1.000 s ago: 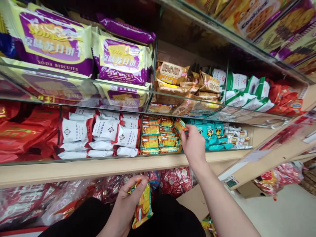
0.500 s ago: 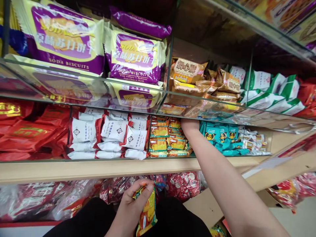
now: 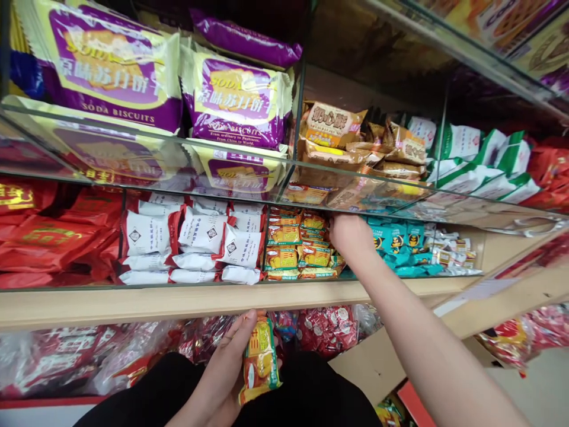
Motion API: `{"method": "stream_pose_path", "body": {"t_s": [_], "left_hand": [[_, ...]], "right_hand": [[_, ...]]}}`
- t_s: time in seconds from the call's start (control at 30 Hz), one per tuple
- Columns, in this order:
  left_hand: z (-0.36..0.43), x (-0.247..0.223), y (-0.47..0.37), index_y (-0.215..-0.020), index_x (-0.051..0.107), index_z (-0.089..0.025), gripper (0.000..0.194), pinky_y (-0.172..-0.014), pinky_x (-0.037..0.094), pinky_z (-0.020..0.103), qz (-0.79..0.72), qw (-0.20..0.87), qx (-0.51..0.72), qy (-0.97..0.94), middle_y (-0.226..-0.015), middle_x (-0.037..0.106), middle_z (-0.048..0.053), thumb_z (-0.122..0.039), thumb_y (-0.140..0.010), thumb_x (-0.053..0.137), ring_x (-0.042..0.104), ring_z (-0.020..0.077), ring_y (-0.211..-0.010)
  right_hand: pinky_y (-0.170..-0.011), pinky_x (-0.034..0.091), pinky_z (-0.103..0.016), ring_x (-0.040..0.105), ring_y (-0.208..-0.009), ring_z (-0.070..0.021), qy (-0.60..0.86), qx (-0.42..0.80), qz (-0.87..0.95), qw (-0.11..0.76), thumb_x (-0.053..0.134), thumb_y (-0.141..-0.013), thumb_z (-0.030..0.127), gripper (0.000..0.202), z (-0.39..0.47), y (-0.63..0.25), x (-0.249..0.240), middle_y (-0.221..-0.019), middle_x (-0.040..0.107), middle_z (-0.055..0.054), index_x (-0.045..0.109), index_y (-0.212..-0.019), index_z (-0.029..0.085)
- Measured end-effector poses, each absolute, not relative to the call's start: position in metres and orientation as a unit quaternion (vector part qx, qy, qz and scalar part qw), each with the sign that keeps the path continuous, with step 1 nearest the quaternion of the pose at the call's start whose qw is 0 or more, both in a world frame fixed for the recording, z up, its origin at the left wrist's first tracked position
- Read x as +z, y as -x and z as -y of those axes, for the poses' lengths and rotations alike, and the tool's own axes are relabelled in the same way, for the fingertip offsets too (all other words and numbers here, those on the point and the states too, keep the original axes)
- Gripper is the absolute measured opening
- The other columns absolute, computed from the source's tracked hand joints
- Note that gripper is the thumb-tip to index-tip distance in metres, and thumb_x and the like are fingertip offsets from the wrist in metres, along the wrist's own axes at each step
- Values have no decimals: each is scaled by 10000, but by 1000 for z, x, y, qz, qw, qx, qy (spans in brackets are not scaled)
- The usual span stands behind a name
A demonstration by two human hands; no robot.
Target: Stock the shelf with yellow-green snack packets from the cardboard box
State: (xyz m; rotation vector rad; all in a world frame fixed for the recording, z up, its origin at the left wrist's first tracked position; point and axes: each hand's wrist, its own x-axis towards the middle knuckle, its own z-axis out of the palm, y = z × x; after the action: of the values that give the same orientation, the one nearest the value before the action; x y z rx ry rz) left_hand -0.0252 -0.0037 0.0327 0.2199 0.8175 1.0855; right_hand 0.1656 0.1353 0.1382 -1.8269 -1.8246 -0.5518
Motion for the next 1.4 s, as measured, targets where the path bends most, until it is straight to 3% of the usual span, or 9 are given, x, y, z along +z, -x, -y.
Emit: {"method": "stream_pose_path", "body": {"t_s": [0.07, 0.17, 0.27, 0.37, 0.67, 0.87, 1.13, 1.3, 1.4], "left_hand": [[3, 33, 25, -804, 600, -209, 197, -546, 470, 211, -361, 774, 512, -93, -718, 647, -15, -338, -684, 688, 587, 107, -579], [4, 33, 23, -834, 605, -205, 194, -586, 480, 221, -332, 764, 541, -110, -778, 659, -2, -321, -697, 681, 619, 126, -652], [7, 28, 19, -853, 593, -221, 179, -647, 477, 229, -322, 743, 566, -154, -835, 669, 0, -359, -744, 625, 633, 141, -723], [9, 21, 15, -848, 589, -245, 152, -706, 465, 223, -348, 704, 582, -210, -874, 674, -14, -376, -772, 583, 624, 149, -812], [4, 21, 17, -848, 621, -217, 141, -659, 476, 231, -372, 718, 538, -237, -762, 677, -8, -260, -719, 656, 626, 153, -747], [-1, 22, 18, -761, 624, -176, 116, -650, 499, 261, -376, 727, 555, -149, -706, 663, -3, -234, -680, 681, 640, 160, -687], [-9, 23, 29, -767, 617, -188, 107, -630, 498, 280, -384, 730, 560, -81, -722, 639, -7, -251, -695, 664, 603, 138, -636], [-3, 21, 29, -662, 640, -171, 77, -643, 444, 208, -411, 671, 523, -327, -700, 619, -13, -226, -674, 693, 552, 114, -673], [4, 19, 24, -662, 650, -176, 78, -652, 433, 214, -414, 667, 467, -407, -690, 601, -8, -241, -672, 692, 544, 130, -693]], "right_hand": [[-693, 467, -408, 612, -763, -282, 665, -162, 684, 251, 475, -800, 269, 221, -88, -157, 115, -841, 645, -149, 654, -850, 150], [-579, 492, -315, 601, -654, -203, 630, 170, 679, 335, 520, -787, 438, 313, -20, -132, 65, -768, 647, -53, 596, -991, 214], [-574, 497, -299, 593, -653, -182, 573, 395, 620, 361, 587, -742, 449, 380, 19, -109, 24, -798, 637, -32, 556, -1048, 225], [-650, 504, -313, 608, -725, -187, 534, 494, 539, 425, 634, -719, 404, 349, 24, -104, 6, -836, 651, -41, 575, -1000, 205], [-768, 493, -300, 593, -858, -181, 510, 484, 374, 604, 758, -597, 295, 312, 14, -126, 0, -854, 660, -23, 639, -877, 225], [-520, 468, -217, 552, -592, -107, 478, 620, 312, 538, 753, -615, 309, 205, 20, -120, 2, -660, 605, 27, 621, -722, 194], [-529, 429, -203, 496, -552, -85, 465, 616, 333, 541, 700, -688, 321, 162, 21, -127, 5, -580, 551, 38, 605, -676, 190], [-646, 462, -242, 565, -772, -142, 466, 566, 388, 558, 705, -667, 349, 384, 18, -123, 10, -910, 623, -17, 606, -1030, 271], [-745, 459, -272, 561, -863, -171, 462, 585, 429, 511, 701, -664, 351, 324, 19, -119, 12, -919, 633, -26, 646, -968, 256]]}}
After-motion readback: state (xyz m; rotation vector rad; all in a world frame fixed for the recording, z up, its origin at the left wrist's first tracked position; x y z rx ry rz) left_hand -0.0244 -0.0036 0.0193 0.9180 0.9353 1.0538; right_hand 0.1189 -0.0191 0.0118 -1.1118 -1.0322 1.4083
